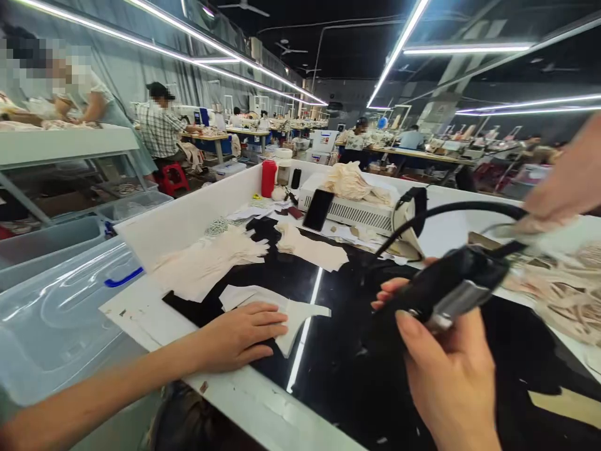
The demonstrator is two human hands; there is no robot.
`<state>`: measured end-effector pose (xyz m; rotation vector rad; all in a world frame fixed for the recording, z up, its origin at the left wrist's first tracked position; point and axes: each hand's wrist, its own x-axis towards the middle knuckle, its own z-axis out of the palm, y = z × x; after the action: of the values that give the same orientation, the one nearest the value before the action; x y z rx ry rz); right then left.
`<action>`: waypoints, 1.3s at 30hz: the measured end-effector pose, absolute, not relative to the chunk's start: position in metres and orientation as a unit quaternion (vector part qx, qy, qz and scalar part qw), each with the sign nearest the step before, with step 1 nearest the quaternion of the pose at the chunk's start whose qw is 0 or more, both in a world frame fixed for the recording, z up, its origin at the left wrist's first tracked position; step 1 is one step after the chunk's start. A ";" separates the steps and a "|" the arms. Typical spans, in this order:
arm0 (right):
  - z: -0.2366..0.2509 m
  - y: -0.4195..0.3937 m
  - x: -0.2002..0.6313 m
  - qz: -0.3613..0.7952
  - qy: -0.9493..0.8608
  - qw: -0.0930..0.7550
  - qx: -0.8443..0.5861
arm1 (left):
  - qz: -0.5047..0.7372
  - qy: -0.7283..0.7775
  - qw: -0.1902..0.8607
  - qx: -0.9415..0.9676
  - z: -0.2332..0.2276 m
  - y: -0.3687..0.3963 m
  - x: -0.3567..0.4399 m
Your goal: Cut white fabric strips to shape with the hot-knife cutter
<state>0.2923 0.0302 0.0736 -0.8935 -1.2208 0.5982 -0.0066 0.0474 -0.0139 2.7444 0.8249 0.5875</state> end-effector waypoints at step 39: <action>0.032 0.026 0.206 0.346 -0.504 0.743 -0.274 | 0.246 0.239 0.208 0.916 -0.014 0.056 0.027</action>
<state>0.2062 0.0257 0.0321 -0.6004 -1.1035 0.7590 0.0272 0.0561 -0.0136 2.5499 0.6668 0.6859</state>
